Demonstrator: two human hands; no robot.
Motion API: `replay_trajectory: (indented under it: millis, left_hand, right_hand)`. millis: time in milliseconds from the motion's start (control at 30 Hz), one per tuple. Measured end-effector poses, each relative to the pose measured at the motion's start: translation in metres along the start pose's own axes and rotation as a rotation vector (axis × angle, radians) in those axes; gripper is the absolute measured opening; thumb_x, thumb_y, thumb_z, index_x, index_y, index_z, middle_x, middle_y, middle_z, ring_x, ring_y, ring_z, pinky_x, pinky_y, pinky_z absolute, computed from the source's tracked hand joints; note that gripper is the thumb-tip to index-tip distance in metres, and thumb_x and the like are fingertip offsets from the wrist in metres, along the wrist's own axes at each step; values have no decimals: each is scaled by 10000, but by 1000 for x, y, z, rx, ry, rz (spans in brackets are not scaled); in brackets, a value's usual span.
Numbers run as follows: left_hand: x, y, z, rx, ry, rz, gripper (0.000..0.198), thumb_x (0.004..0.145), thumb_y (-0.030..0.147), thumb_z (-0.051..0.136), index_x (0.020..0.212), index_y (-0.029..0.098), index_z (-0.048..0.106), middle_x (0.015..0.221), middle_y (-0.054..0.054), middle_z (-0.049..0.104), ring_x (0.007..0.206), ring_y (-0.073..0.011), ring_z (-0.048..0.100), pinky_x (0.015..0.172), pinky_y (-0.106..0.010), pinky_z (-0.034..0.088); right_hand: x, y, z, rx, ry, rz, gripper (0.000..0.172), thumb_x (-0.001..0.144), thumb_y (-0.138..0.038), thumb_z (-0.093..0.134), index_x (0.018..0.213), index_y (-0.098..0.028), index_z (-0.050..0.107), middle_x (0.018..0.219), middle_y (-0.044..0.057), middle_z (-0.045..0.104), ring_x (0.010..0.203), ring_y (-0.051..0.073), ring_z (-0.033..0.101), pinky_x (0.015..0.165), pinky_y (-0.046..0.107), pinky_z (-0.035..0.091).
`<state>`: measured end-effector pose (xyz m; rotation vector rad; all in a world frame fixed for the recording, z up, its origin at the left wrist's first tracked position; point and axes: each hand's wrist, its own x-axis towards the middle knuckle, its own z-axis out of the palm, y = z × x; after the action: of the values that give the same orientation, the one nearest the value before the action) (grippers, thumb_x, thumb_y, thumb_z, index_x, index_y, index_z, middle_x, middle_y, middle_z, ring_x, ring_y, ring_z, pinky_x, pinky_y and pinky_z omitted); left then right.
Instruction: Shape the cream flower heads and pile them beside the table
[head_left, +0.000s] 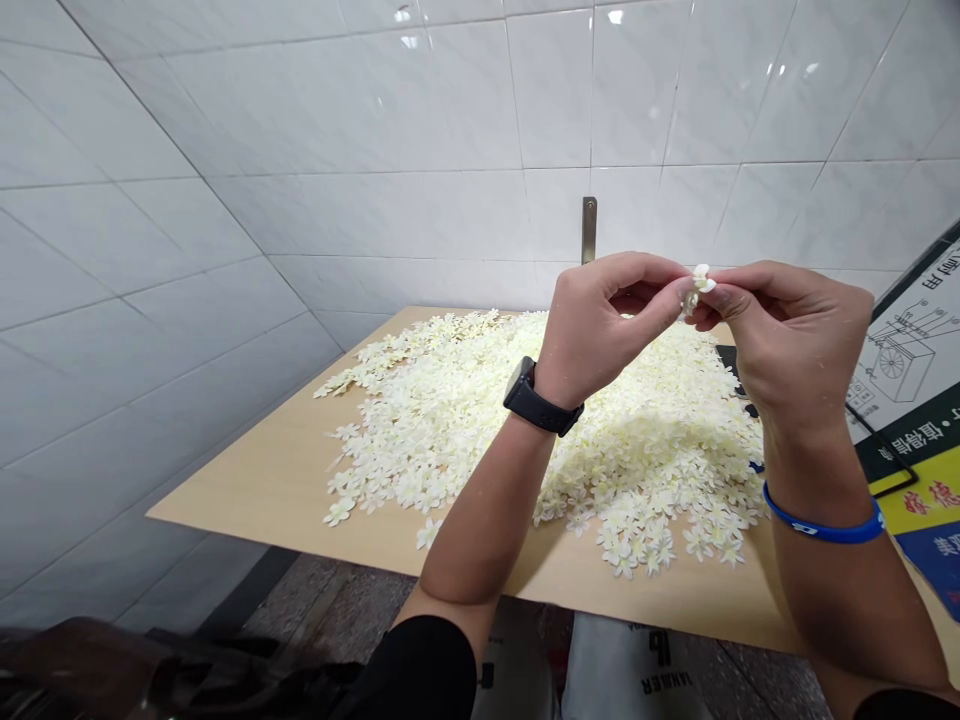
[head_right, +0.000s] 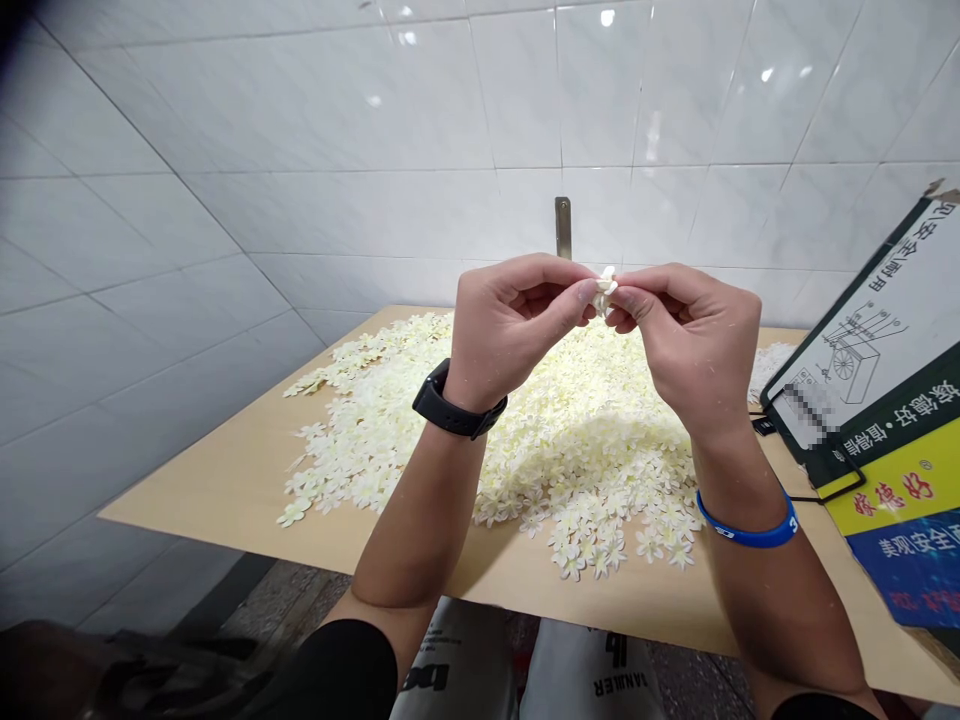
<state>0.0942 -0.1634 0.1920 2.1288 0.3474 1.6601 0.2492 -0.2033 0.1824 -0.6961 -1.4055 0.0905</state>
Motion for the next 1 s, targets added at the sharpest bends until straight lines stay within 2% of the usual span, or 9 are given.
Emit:
replay_trajectory:
  millis: [333, 467, 633, 833, 1000]
  left_hand:
    - [1, 2, 0, -42, -70, -94, 355, 890, 514, 724, 893, 160, 703, 837, -40, 742, 752, -116, 719, 668, -232, 611]
    - [2, 0, -3, -89, -100, -124, 383, 884, 547, 717, 870, 164, 717, 802, -35, 732, 725, -116, 711, 684, -258, 626]
    - [4, 2, -7, -97, -135, -159, 420, 868, 590, 713, 852, 170, 733, 787, -32, 732, 737, -127, 723, 688, -269, 640]
    - [3, 4, -10, -137, -163, -168, 349, 886, 516, 728, 850, 169, 733, 784, -22, 726, 729, -121, 723, 688, -267, 634]
    - [3, 4, -8, -119, -139, -125, 279, 919, 427, 713, 846, 158, 702, 781, -20, 715, 708, -102, 698, 664, -241, 602]
  right_hand:
    - [-1, -4, -4, -155, -11, -24, 95, 903, -315, 732, 835, -340, 793, 781, 5, 740, 687, 221, 693, 640, 432, 571]
    - [-2, -2, -6, -141, -51, -6, 101, 916, -339, 716, 848, -336, 790, 780, 14, 741, 697, 226, 701, 655, 438, 581]
    - [1, -4, -8, -76, -70, 17, 103, 890, -284, 749, 804, -319, 792, 706, -2, 727, 645, 200, 688, 619, 404, 582]
    - [4, -7, -8, 1, -76, 1, 143, 828, -167, 791, 753, -289, 794, 636, -34, 709, 585, 146, 658, 541, 319, 555]
    - [4, -6, -7, -4, -80, 40, 98, 838, -270, 802, 747, -293, 775, 645, -19, 702, 602, 166, 657, 566, 349, 565]
